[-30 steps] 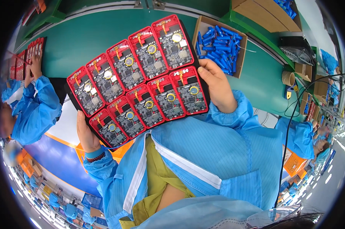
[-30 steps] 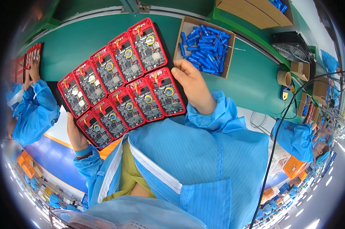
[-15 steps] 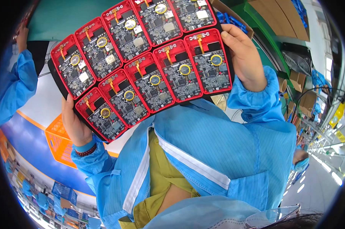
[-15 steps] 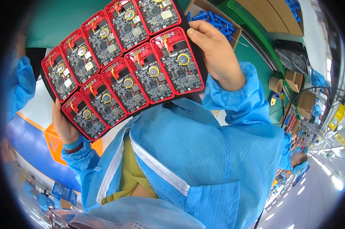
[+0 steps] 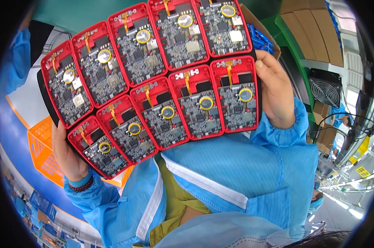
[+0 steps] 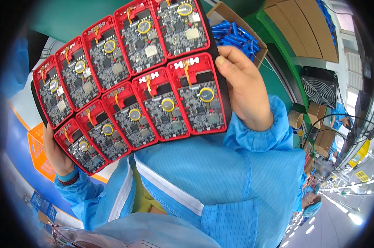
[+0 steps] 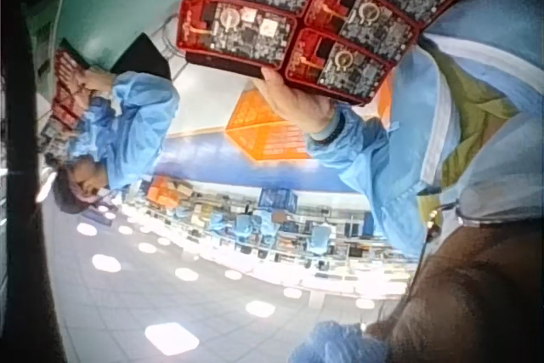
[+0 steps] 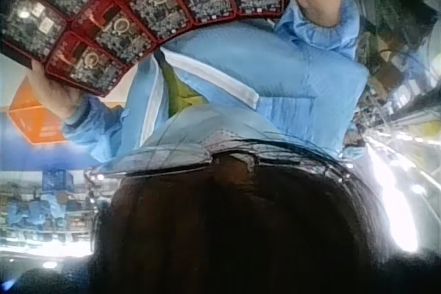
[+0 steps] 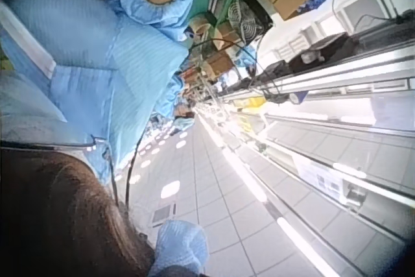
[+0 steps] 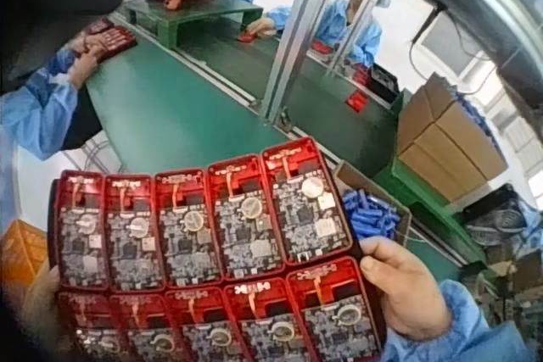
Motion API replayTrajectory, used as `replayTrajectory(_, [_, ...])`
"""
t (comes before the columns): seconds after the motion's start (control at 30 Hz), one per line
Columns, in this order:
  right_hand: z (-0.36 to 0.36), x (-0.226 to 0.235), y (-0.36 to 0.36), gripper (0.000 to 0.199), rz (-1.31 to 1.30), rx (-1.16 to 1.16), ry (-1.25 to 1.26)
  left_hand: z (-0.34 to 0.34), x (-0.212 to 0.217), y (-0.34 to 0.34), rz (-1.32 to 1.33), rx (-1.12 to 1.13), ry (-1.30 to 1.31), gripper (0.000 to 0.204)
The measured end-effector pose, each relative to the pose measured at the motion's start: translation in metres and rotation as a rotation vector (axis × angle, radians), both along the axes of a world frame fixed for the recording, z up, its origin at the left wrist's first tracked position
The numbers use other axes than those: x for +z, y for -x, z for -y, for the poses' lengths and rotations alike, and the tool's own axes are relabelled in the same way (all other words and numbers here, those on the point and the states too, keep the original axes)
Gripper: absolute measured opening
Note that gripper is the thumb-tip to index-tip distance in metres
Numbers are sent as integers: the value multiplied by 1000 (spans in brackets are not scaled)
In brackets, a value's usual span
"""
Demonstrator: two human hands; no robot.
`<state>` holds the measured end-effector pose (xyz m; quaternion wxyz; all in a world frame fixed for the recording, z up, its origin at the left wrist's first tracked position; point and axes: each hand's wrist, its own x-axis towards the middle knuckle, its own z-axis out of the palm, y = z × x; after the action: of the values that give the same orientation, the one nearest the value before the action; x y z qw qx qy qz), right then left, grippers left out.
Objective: The person carries a tray of circuit boards to their workstation, then installs cylindrical batteries onto the boards and solders them using a soldering iron and solder wire.
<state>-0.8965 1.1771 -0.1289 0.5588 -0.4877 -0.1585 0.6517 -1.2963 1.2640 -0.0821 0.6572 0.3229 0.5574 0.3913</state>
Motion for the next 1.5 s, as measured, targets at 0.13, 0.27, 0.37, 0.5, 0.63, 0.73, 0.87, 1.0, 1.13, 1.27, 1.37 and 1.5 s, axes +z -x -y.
replayTrajectory(0.13, [2, 5, 10, 30, -20, -19, 13, 6, 7, 4, -33, 41, 17, 42])
replayTrajectory(0.27, [9, 11, 21, 31, -8, 7, -19, 13, 12, 19, -8, 38, 37, 41])
replayTrajectory(0.37, [17, 19, 39, 30, 12, 7, -15, 19, 20, 32, 2, 20, 4, 41])
replayTrajectory(0.5, [33, 38, 69, 27, 130, 14, 7, 26, 33, 69, 101, -80, 12, 40])
replayTrajectory(0.63, [52, 88, 106, 28, 234, 14, 58, 34, 70, 102, 260, -164, -24, 38])
replayTrajectory(0.73, [57, 99, 124, 32, 302, -27, 49, 38, 62, 104, 322, -216, -48, 38])
replayTrajectory(0.87, [74, 112, 160, 38, 499, -118, 49, 38, 86, 141, 322, -370, -62, 38])
replayTrajectory(1.0, [48, 89, 185, 41, 751, -86, 96, 47, 35, 174, 385, -453, -83, 40])
replayTrajectory(1.13, [-15, 23, 140, 42, 917, -138, 81, 50, -30, 160, 468, -498, -64, 45])
replayTrajectory(1.27, [-61, -14, 92, 34, 1463, -79, 18, 53, -26, 127, 519, -621, 78, 45])
replayTrajectory(1.37, [-67, 18, 124, 31, 1452, -151, -152, 56, -54, 115, 595, -678, 248, 39])
replayTrajectory(1.5, [-19, 60, 165, 31, 1596, -144, -389, 61, -50, 93, 529, -795, 390, 34])
